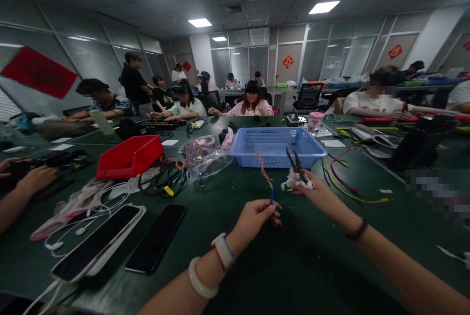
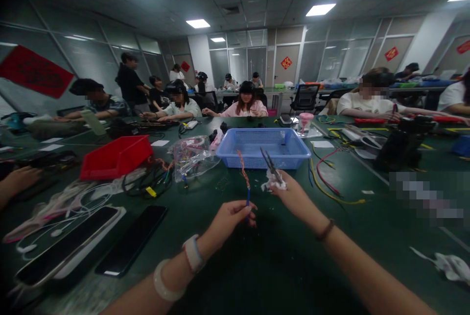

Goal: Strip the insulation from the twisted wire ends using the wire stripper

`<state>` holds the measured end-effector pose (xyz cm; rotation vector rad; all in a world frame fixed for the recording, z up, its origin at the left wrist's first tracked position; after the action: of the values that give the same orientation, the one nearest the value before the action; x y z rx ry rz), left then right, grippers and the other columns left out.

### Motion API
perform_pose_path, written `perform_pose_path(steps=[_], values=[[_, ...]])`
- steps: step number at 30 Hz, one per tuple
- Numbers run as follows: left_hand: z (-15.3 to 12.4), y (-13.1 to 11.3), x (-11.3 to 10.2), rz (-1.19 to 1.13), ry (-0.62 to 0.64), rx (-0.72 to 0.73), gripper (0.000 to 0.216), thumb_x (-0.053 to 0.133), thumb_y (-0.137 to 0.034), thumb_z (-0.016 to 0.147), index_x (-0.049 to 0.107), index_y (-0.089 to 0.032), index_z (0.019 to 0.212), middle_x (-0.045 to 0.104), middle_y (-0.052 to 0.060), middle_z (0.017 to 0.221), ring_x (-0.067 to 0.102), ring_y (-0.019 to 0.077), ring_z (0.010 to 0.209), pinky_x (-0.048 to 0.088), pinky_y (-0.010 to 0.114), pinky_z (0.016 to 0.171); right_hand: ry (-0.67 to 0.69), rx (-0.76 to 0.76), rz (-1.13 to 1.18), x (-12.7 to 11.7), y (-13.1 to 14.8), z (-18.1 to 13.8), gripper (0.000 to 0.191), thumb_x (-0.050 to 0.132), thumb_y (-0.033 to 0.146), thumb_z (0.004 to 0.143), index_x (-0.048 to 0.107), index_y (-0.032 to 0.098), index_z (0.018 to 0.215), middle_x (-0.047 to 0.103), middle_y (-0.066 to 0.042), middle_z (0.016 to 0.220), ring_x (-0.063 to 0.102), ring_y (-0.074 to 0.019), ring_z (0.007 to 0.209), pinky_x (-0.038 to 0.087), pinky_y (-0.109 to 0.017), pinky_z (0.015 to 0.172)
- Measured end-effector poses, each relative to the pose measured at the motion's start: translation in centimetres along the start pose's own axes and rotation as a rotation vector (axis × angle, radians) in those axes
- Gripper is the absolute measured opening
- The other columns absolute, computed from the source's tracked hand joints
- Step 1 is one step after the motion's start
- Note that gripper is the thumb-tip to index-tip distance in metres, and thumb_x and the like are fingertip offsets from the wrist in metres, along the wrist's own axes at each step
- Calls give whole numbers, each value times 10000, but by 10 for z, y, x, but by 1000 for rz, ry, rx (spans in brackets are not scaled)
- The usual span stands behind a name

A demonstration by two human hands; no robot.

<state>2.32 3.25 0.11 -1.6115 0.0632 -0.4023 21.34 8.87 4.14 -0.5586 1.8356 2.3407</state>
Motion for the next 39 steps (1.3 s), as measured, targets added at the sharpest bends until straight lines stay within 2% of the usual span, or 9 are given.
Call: perform_pose_path(steps=[3,8,12,17,22,24,26,31,39], values=[[1,1,0,-9,0,9,377,720,-424,732,677,-92,905,654,43,749,630,143,631,477,274,642,-124,-228,-278,-4,-10,-12,362,573,280,819,548,209,1173,600,-98,1180,564,-241,1093,409,-458,1001],[1,0,-1,-2,-2,-9,351,710,-401,745,670,-94,912,657,41,752,632,139,624,481,267,631,-134,-286,-349,-1,-25,-31,387,497,214,841,514,214,1228,570,-106,1222,547,-224,1123,404,-436,1004],[0,0,-1,0,-3,-22,331,701,-393,760,671,-99,910,651,34,742,628,133,614,481,266,630,-90,-220,-213,0,-33,-39,369,523,268,845,531,230,1212,592,-87,1195,564,-223,1093,420,-432,986],[0,2,-2,25,-10,-29,304,689,-382,778,671,-110,913,655,30,746,628,128,614,479,259,632,-41,-22,79,-1,-42,-37,417,548,399,837,525,188,1195,635,-78,1001,625,-184,789,541,-360,718],[-1,2,0,-3,13,-30,332,702,-397,766,664,-108,925,661,39,771,635,135,640,481,258,636,12,26,109,3,-42,-38,429,557,415,834,519,190,1197,615,-64,985,625,-164,753,544,-325,652],[-1,1,2,-27,24,-32,337,707,-399,765,659,-107,928,665,47,781,645,146,671,483,263,648,35,49,58,6,-40,-41,432,537,409,842,507,191,1213,615,-71,988,627,-165,719,528,-303,571],[-2,1,3,-55,40,-35,340,709,-401,767,652,-107,927,669,54,787,655,160,697,487,273,662,28,6,-42,7,-36,-43,383,521,358,843,529,194,1189,621,-76,1001,628,-168,724,519,-301,576],[0,4,3,-124,63,-27,332,706,-396,781,639,-104,924,669,58,790,653,157,700,493,285,690,-52,-215,-391,4,-26,-45,307,480,146,788,584,213,1069,620,-69,1063,590,-200,967,458,-358,866],[-5,-2,7,-317,159,-79,244,680,-332,829,589,-118,906,655,52,801,662,172,778,495,300,750,-109,-48,-754,-9,-35,-41,369,449,115,822,511,197,1175,564,-95,1179,583,-194,907,412,-291,719]])
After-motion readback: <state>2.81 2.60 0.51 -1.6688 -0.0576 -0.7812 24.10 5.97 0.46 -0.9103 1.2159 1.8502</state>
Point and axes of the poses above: each hand's wrist, its own z-axis towards the middle knuckle, its own x-axis out of the palm, y = z × x, the point moved 3 cm from there along z, towards the middle knuckle
